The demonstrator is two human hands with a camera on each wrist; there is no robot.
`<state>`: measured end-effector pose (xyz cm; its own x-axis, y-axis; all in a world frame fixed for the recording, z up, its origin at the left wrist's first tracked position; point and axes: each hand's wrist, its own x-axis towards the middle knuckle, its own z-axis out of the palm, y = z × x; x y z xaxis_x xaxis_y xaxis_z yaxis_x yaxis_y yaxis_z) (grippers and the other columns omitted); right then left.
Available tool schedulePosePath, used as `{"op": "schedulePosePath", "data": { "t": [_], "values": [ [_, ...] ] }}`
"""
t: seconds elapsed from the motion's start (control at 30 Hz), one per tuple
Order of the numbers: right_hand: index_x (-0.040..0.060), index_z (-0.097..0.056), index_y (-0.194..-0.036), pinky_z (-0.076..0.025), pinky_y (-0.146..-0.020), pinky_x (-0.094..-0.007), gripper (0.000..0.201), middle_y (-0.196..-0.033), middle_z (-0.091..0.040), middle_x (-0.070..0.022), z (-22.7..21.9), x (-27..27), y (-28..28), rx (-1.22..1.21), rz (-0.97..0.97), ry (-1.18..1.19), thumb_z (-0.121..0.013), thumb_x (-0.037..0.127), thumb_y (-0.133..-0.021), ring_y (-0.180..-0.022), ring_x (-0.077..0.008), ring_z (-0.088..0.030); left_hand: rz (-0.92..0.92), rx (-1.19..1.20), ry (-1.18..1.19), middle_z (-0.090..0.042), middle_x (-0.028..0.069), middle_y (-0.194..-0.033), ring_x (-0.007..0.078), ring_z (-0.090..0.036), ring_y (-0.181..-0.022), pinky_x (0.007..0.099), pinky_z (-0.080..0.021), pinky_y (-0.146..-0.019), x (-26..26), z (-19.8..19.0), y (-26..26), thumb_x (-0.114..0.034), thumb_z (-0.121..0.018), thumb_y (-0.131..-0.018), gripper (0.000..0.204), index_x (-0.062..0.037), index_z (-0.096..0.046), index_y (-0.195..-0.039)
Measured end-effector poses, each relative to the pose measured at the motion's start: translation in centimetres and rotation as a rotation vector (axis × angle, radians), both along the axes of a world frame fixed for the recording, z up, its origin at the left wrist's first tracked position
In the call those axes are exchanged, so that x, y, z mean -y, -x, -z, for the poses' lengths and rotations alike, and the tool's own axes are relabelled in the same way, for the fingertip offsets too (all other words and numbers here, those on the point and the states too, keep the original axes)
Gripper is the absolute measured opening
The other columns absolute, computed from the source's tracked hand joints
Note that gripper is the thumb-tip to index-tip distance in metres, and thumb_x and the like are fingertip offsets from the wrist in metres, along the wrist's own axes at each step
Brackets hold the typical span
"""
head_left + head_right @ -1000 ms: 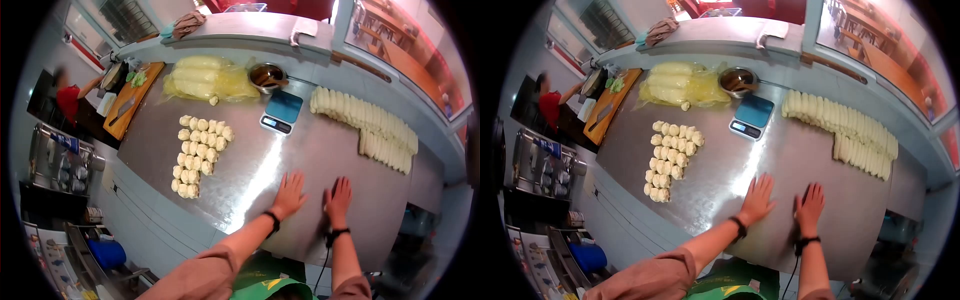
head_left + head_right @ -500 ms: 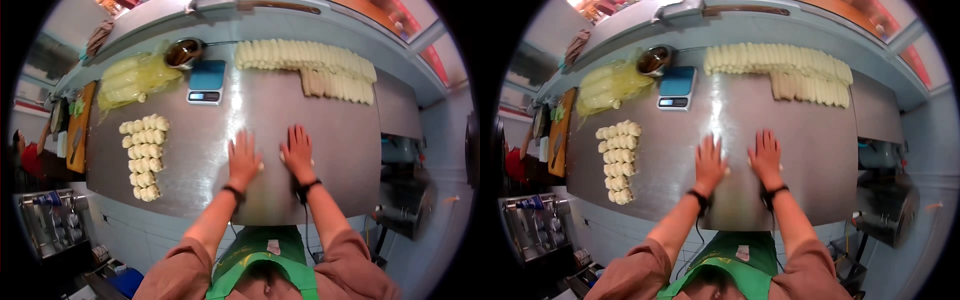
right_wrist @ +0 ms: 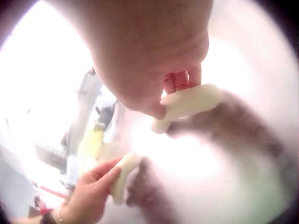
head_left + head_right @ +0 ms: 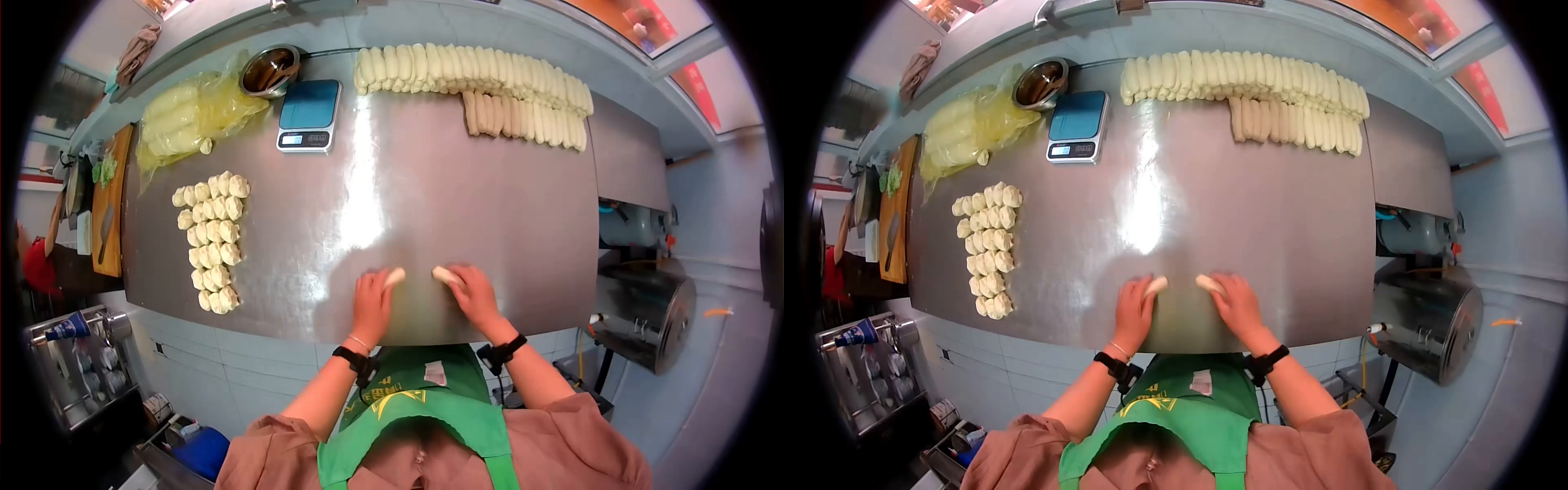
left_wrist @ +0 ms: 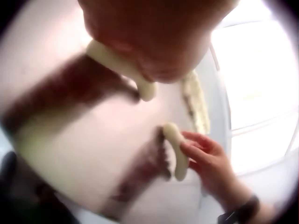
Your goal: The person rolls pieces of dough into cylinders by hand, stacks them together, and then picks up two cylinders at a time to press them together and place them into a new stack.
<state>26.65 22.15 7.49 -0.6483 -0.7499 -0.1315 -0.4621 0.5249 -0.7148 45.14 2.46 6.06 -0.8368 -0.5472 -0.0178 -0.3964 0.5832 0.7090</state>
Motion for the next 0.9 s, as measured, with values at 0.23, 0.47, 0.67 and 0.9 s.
{"op": "schedulePosePath", "data": {
  "t": [0.23,0.47,0.67,0.9],
  "values": [
    [0.002,-0.055,-0.144,-0.053,-0.093,-0.047,0.045,-0.119,-0.063,-0.0212,2.8,7.3,-3.8,0.035,0.243,0.18,-0.061,0.018,-0.103,-0.107,-0.0412,-0.063,-0.423,-0.114,-0.37,-0.055,0.0227,-0.13,0.0376,-0.055,-0.117,0.0443,-0.047,-0.103,-6.5,2.0,8.2,-0.018,-0.05,-0.109,0.046,0.0024,-0.049,-0.15],
    [0.0008,-0.049,-0.152,-0.048,-0.105,-0.0477,0.053,-0.135,-0.061,-0.0231,3.2,6.1,6.8,-0.07,0.251,0.253,-0.052,0.031,-0.109,-0.125,-0.0419,-0.058,-0.237,-0.417,-0.506,-0.055,0.0222,-0.126,0.0374,-0.054,-0.117,0.0451,-0.048,-0.102,-5.9,0.5,20.3,-0.015,-0.059,-0.102,0.049,-0.0007,-0.05,-0.149],
    [0.0002,-0.058,-0.139,-0.049,-0.094,-0.0459,0.037,-0.119,-0.063,-0.0178,4.7,5.3,10.8,-0.441,0.193,0.003,-0.053,0.016,-0.106,-0.108,-0.0349,-0.06,-0.124,-0.162,0.023,-0.06,0.0209,-0.116,0.0403,-0.056,-0.113,0.0487,-0.047,-0.102,-1.0,0.7,19.3,-0.01,-0.065,-0.095,0.048,-0.0009,-0.057,-0.142],
    [0.0022,-0.067,-0.116,-0.054,-0.087,-0.0385,0.015,-0.105,-0.069,-0.0155,2.0,14.0,-0.4,0.135,-0.106,0.221,-0.059,0.006,-0.103,-0.097,-0.0302,-0.067,-0.891,0.012,0.604,-0.066,0.0211,-0.113,0.0409,-0.056,-0.11,0.0531,-0.04,-0.102,16.4,-0.5,-9.6,-0.017,-0.062,-0.098,0.027,-0.0009,-0.065,-0.119]
  ]
}}
